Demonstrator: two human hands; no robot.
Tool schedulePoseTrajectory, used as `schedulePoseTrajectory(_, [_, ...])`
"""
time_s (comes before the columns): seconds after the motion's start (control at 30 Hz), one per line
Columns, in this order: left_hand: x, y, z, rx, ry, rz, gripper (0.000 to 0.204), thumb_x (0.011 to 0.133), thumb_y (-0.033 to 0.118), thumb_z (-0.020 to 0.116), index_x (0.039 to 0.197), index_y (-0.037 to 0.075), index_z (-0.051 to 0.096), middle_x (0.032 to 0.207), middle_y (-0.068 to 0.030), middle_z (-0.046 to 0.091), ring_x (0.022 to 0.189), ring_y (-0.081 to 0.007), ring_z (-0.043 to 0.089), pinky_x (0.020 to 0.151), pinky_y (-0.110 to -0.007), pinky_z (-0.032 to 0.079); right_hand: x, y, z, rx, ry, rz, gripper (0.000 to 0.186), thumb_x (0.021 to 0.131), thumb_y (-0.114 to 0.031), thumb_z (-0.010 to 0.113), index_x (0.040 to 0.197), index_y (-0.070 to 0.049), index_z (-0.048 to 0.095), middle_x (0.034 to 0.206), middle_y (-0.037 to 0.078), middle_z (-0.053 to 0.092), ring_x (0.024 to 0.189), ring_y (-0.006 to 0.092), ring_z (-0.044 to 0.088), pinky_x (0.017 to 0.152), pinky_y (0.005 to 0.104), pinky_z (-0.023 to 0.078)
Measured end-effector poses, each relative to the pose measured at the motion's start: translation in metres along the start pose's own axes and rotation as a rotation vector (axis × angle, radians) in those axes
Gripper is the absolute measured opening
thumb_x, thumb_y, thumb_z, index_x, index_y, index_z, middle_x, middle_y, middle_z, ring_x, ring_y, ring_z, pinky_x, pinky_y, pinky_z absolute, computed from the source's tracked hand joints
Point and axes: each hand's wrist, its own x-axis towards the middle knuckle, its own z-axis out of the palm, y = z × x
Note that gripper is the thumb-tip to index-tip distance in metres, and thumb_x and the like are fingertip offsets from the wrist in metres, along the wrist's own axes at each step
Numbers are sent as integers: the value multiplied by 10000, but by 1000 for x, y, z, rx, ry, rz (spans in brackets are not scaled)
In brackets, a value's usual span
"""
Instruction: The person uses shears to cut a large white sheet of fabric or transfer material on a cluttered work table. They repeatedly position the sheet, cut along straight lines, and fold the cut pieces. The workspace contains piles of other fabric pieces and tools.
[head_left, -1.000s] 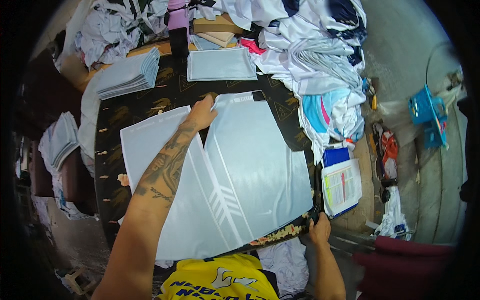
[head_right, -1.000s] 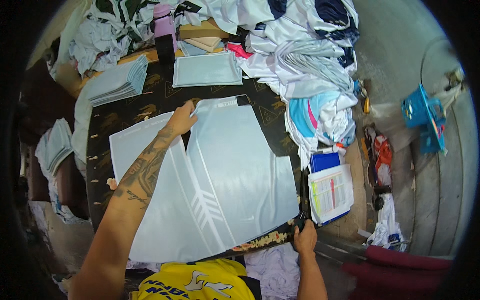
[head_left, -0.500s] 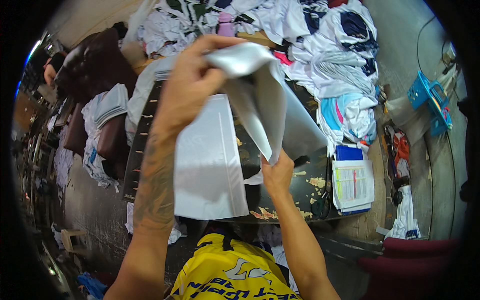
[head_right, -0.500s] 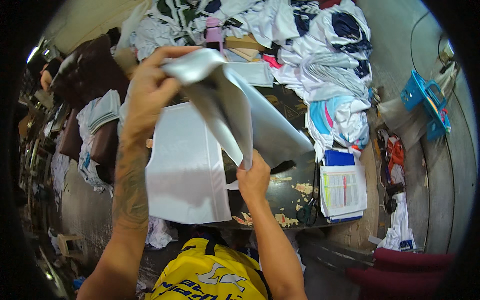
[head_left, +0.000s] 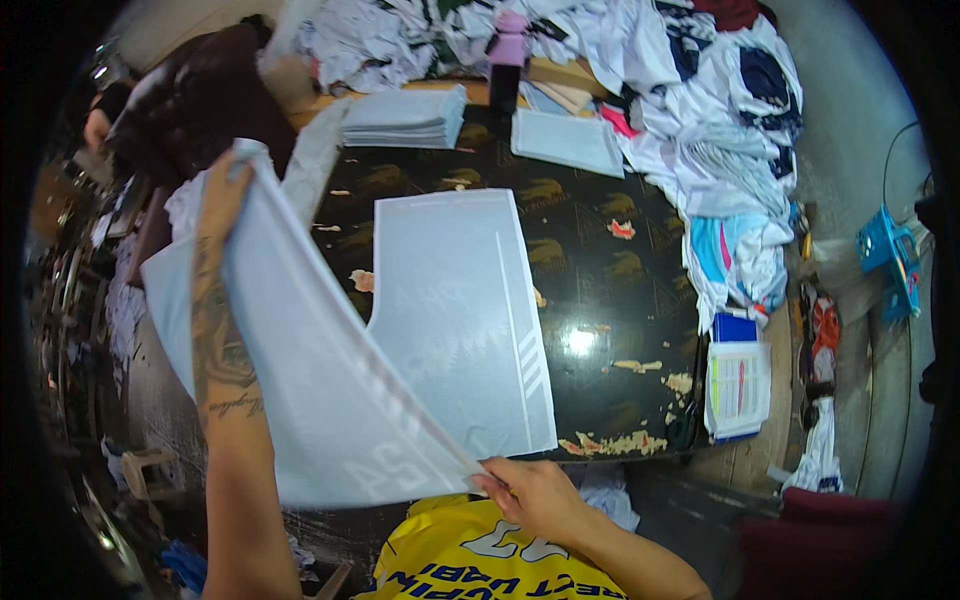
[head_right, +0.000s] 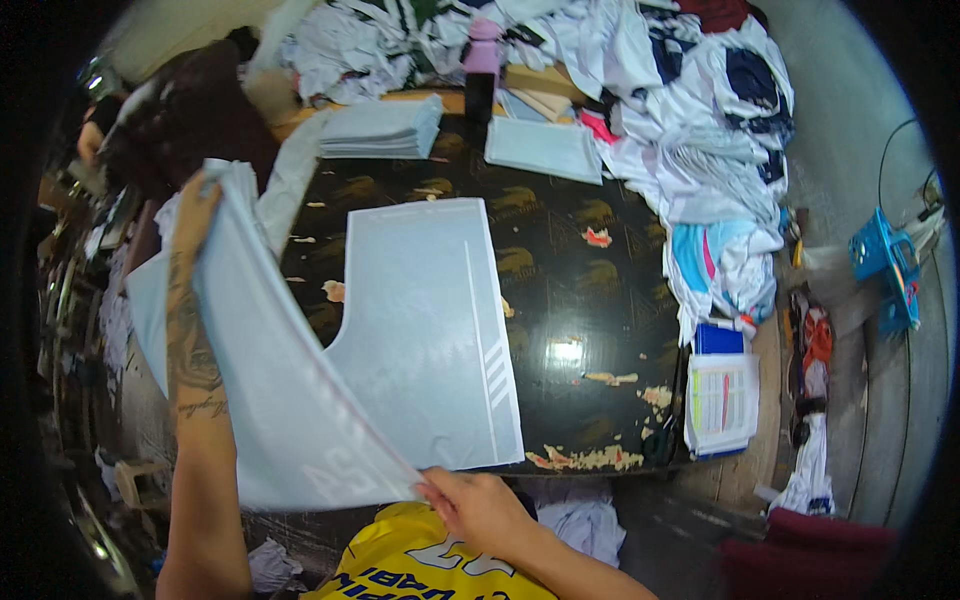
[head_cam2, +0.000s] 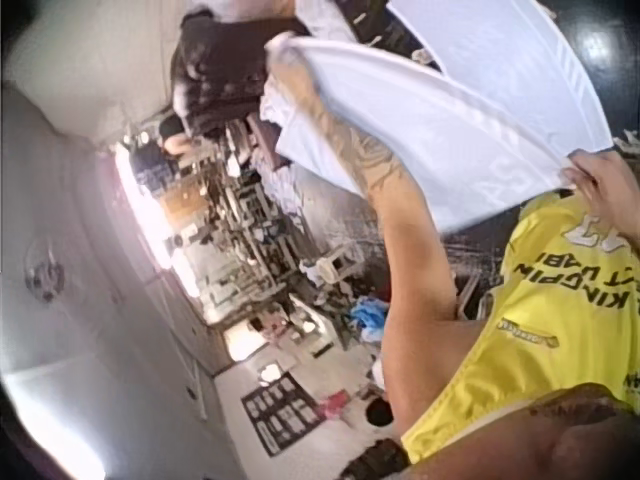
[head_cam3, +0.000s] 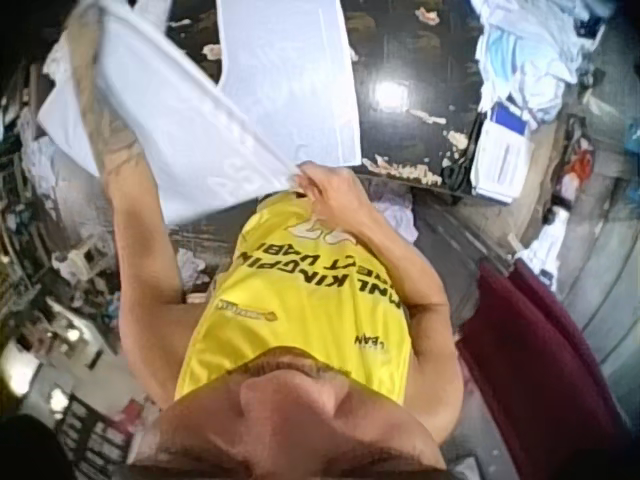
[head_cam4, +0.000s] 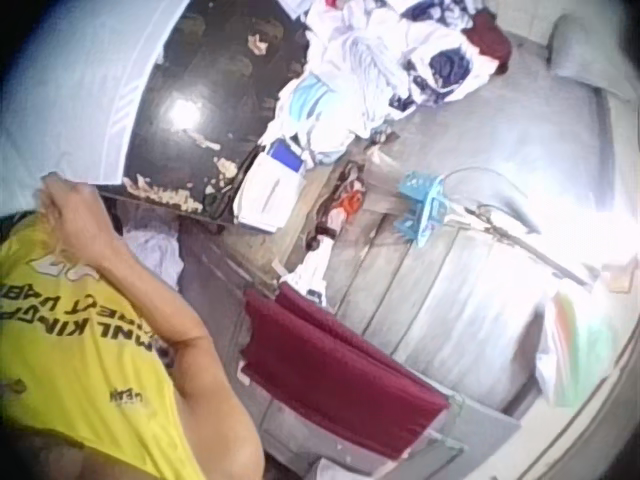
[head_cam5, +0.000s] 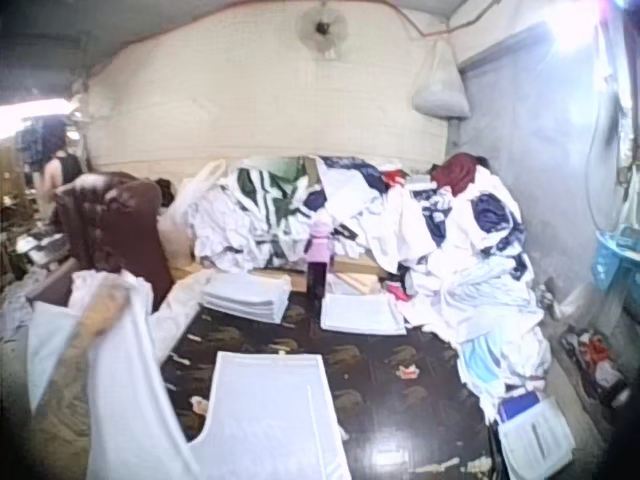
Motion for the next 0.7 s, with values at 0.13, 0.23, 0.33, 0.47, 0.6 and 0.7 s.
schedulePoseTrajectory(0.13, [-6, 29, 189, -207, -382, 131, 568, 1026, 367, 716, 1433, -23, 648, 1399, -243, 695, 1335, -371, 651, 1153, -434, 472, -1, 58, 45, 82, 78, 404, 188, 1039, -212, 696, 976, -38, 667, 714, 228, 660, 695, 472, 662, 615, 509, 507])
schedulePoseTrajectory(0.23, [-20, 95, 266, -265, -513, 230, 485, 1032, 276, 711, 1406, -28, 664, 1395, -239, 699, 1328, -369, 658, 1136, -437, 488, -9, 94, 71, 290, 215, 724, 183, 1037, -190, 695, 1017, -10, 726, 780, 220, 691, 701, 415, 680, 653, 442, 518])
schedulePoseTrajectory(0.33, [-25, 160, 307, -219, -601, 307, 460, 1016, 266, 714, 1403, 20, 679, 1394, -224, 701, 1326, -388, 651, 1137, -448, 487, -17, 118, 74, 132, 535, 623, 190, 1005, -149, 733, 1004, 41, 734, 764, 185, 686, 656, 289, 637, 653, 402, 508])
schedulePoseTrajectory(0.47, [-19, 203, 363, -183, -706, 329, 439, 990, 234, 720, 1401, 82, 690, 1393, -188, 708, 1305, -396, 657, 1123, -456, 492, -22, 143, 62, 101, 648, 818, 235, 945, -99, 799, 1121, 29, 709, 753, 97, 686, 649, 182, 621, 654, 336, 513])
schedulePoseTrajectory(0.6, [-61, 242, 375, -13, -483, 407, 451, 956, 303, 760, 1399, 250, 691, 1418, -75, 658, 1354, -346, 585, 1124, -576, 425, -21, 161, 65, 112, 699, 857, 363, 930, -104, 823, 1238, 5, 666, 829, 110, 712, 710, 260, 685, 692, 368, 534])
schedulePoseTrajectory(0.7, [-165, 279, 304, -171, -395, 336, 661, 972, 416, 754, 1559, 214, 525, 1519, -178, 517, 1417, -407, 485, 1155, -632, 372, -17, 162, 74, -238, 833, 750, 350, 927, -149, 819, 1208, -16, 659, 898, 165, 729, 839, 352, 718, 781, 470, 559])
